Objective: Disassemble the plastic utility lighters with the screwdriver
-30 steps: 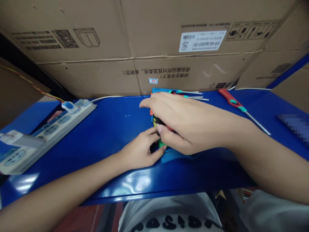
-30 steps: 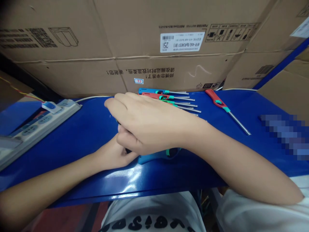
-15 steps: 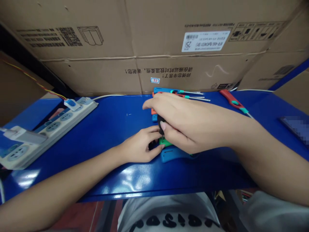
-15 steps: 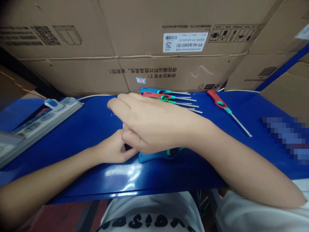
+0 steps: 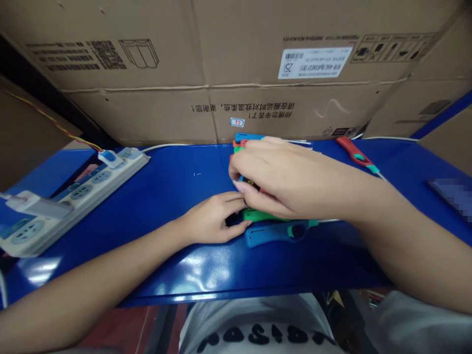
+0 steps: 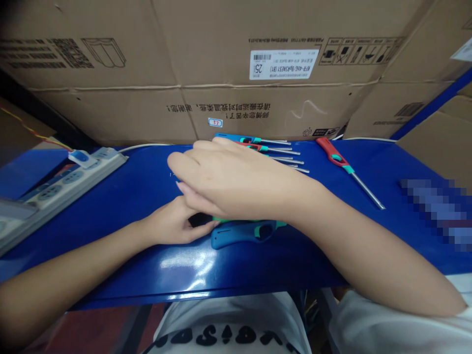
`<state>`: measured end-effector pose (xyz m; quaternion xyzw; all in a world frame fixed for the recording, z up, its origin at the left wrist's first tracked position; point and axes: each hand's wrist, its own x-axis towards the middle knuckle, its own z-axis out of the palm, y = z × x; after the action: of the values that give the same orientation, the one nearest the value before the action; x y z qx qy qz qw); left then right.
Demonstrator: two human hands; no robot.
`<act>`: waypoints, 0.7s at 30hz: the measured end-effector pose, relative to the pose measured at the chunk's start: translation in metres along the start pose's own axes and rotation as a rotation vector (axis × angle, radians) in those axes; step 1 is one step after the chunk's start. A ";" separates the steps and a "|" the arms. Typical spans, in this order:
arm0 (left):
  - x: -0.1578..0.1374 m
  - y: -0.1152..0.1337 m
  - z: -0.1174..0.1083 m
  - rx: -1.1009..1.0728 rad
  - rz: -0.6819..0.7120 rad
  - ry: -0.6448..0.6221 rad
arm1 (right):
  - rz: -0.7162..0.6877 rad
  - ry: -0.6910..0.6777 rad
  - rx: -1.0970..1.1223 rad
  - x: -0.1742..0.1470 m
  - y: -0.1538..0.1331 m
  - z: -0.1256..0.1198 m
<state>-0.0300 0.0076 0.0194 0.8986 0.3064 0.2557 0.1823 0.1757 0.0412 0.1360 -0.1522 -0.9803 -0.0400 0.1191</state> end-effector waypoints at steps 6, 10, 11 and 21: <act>-0.001 0.000 0.001 0.026 -0.032 0.003 | 0.016 -0.025 -0.024 0.000 -0.001 -0.001; -0.001 -0.001 0.001 0.010 -0.047 -0.016 | 0.020 0.017 0.002 0.001 -0.001 -0.001; -0.001 -0.001 0.001 0.021 -0.050 -0.013 | 0.027 0.023 -0.005 0.001 -0.001 -0.001; -0.001 -0.002 0.000 0.057 -0.030 0.018 | -0.019 0.065 -0.083 0.001 0.003 0.001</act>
<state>-0.0316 0.0082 0.0177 0.8965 0.3284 0.2521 0.1578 0.1757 0.0441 0.1358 -0.1463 -0.9749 -0.0866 0.1440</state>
